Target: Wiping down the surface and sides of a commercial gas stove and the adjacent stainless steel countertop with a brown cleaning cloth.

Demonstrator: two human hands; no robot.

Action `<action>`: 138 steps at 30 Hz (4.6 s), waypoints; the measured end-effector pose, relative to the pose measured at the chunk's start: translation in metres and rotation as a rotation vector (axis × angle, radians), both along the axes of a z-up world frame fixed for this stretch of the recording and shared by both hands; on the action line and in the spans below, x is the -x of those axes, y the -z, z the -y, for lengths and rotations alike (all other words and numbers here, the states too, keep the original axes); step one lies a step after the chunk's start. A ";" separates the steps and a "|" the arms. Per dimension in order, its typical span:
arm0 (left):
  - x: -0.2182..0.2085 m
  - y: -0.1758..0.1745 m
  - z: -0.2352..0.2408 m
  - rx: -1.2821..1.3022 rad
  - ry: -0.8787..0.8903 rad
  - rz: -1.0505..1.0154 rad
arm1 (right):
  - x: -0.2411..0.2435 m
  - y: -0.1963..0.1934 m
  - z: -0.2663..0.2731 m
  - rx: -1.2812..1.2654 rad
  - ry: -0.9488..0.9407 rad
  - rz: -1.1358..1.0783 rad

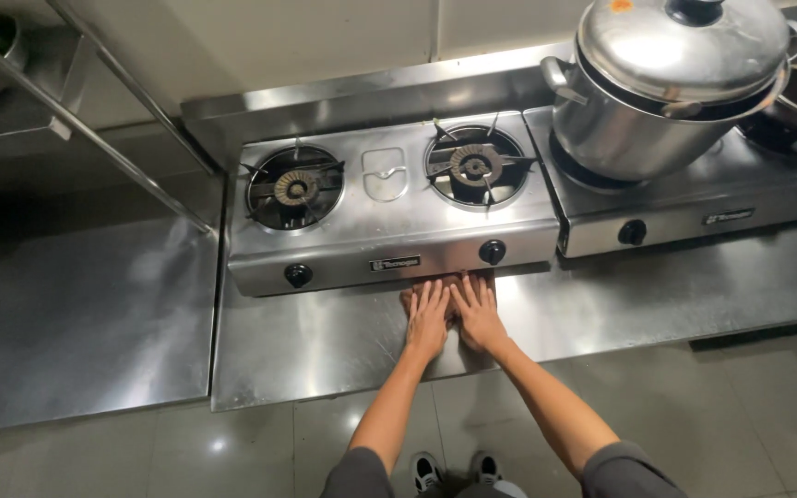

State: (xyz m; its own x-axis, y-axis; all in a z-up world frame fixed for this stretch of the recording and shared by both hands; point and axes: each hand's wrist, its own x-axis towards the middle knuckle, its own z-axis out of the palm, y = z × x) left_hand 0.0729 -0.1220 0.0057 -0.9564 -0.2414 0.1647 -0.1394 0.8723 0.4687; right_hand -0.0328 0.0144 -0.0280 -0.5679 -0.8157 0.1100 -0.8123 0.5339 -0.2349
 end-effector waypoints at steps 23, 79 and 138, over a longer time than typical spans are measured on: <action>-0.147 -0.022 -0.026 -0.042 -0.080 0.024 | -0.157 -0.050 -0.020 0.013 -0.036 0.137; -0.159 0.004 0.231 0.000 -0.099 0.084 | -0.149 0.021 0.244 -0.135 -0.020 0.077; -0.401 -0.044 0.354 0.052 -0.172 0.053 | -0.396 -0.077 0.380 -0.061 -0.122 0.223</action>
